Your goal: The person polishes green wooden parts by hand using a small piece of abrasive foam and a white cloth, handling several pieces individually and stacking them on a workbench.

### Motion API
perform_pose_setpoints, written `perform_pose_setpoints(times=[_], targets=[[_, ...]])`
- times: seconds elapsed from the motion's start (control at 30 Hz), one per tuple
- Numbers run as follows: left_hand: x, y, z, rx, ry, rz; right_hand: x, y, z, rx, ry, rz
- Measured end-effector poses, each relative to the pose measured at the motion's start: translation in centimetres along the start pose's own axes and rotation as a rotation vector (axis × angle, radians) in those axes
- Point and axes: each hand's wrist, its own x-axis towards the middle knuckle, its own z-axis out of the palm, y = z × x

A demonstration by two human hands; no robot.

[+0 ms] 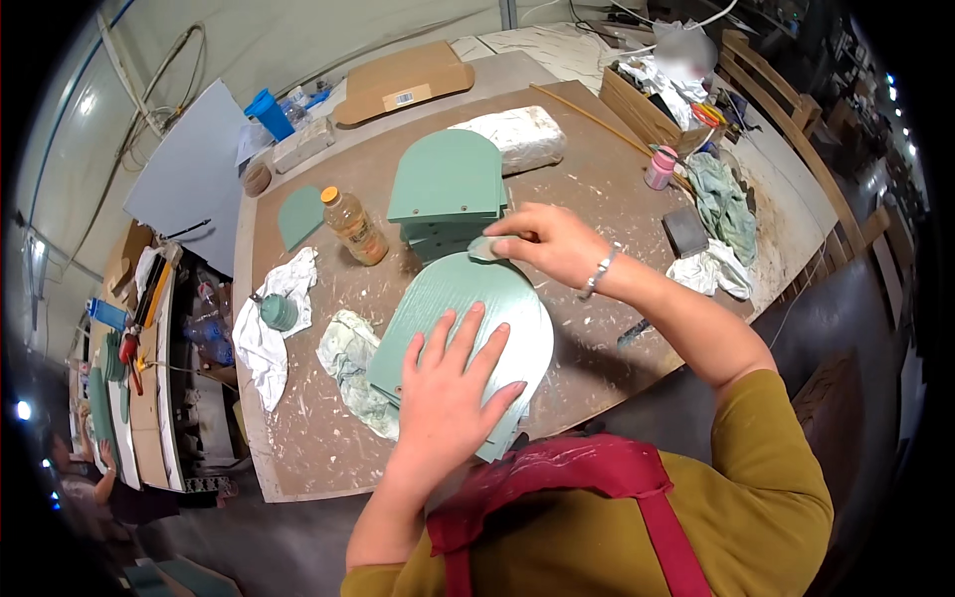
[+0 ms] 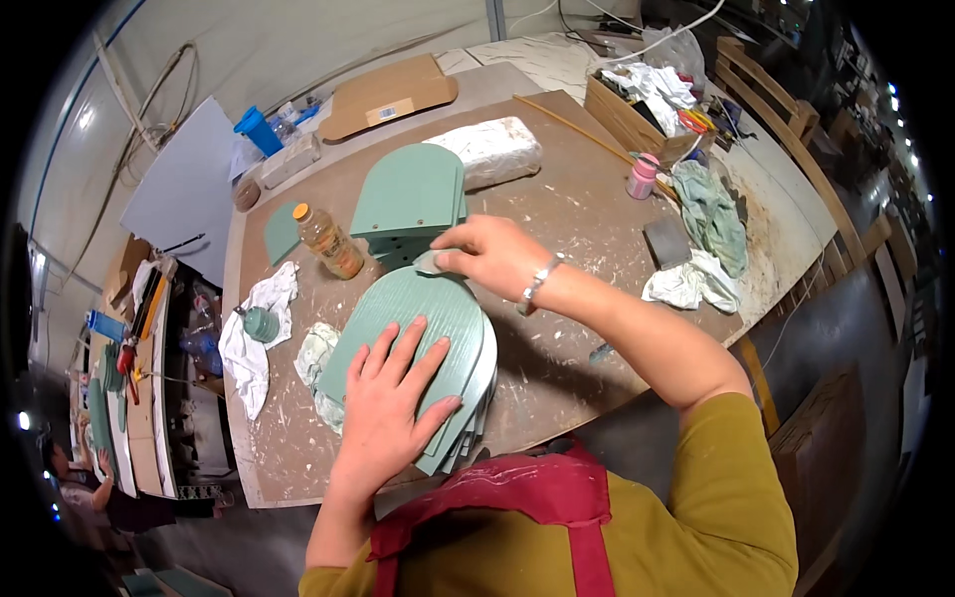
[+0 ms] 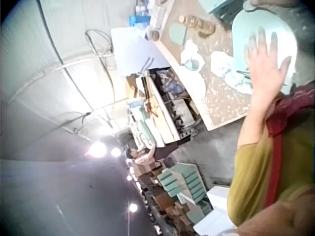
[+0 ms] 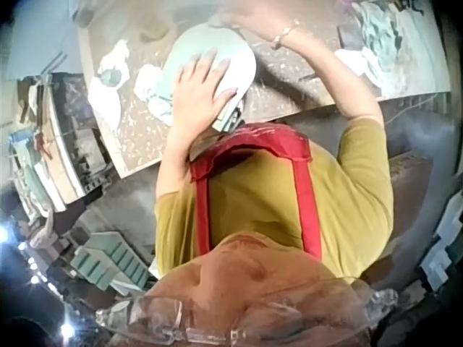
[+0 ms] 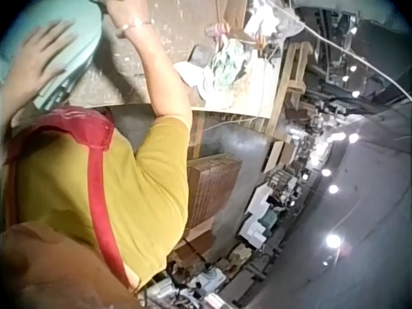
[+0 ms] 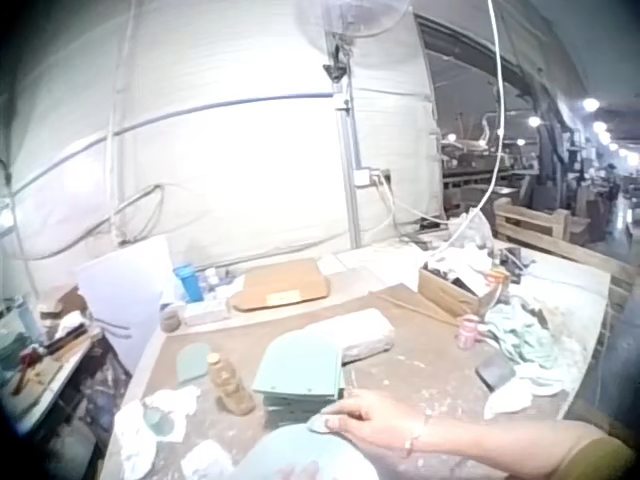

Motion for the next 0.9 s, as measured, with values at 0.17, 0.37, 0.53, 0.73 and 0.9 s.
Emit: perform_pose_setpoints(times=[0.17, 0.37, 0.53, 0.73, 0.9], targets=[[-0.4, -0.4, -0.5, 0.009, -0.052, -0.013, -5.3, 0.3, -3.2, -0.038, -0.080, 0.044], [3.9, -3.9, -3.3, 0.083, 0.028, 0.178, -6.5, 1.7, -1.4, 0.353, 0.152, -0.014], [4.4, -4.8, -1.1, 0.080, -0.194, 0.169, -8.2, 0.8, 1.1, 0.280, 0.175, -0.015], [4.0, -5.1, -0.5, 0.088, -0.135, 0.197, -12.7, -0.4, 0.8, 0.142, 0.175, -0.112], [4.3, -5.0, -0.4, 0.047, -0.122, 0.209, -9.3, 0.7, 2.0, 0.109, 0.299, -0.153]])
